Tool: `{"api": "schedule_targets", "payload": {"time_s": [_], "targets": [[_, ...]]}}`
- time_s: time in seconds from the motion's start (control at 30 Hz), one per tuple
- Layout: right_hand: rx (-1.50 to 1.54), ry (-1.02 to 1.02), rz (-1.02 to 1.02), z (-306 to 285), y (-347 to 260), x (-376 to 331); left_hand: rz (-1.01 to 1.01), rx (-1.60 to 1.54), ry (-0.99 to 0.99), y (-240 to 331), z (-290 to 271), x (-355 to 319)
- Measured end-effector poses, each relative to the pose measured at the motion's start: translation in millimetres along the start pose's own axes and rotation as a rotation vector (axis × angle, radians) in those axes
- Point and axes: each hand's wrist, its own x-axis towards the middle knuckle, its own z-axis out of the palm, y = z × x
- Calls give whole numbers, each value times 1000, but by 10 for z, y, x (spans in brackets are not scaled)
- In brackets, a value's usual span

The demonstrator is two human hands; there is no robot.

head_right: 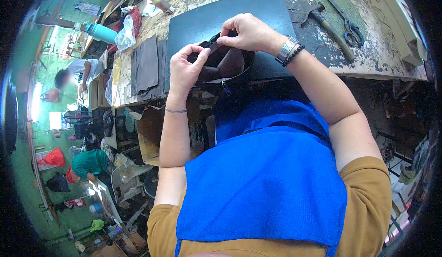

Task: Assembling and inspecting the internal lining and structural seams of a woven leather pouch.

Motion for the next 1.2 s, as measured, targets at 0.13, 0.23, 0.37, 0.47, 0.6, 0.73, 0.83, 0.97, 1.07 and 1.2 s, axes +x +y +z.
{"api": "schedule_targets", "payload": {"time_s": [0.13, 0.23, 0.37, 0.47, 0.6, 0.73, 0.83, 0.97, 1.07, 1.2], "targets": [[-13, 13, 18, 21, -27, -7, -95, -9, -20, 19, -13, 29], [7, 33, 5, 23, -69, -34, -102, -5, 5, 35, -4, 34], [-23, 49, -8, 41, -70, -20, -145, 0, -1, 37, -10, 48], [-21, 88, -36, 53, -43, -24, -155, 14, -18, 35, 3, 60], [-37, 81, -22, 52, -69, -7, -99, 4, 39, -32, 30, 70], [-65, 82, -46, 75, -38, 3, -167, 48, 0, 6, 13, 72], [-115, 68, -42, 75, -29, 20, -31, 254, 6, 4, 30, 84], [-113, 73, -49, 68, -15, 17, -109, 224, -34, 199, 33, 130], [-98, 84, -57, 79, -21, 5, -135, 290, -117, 198, 54, 150], [-83, 157, -152, 117, 0, -30, -103, 297, -123, 145, 55, 189]]}}
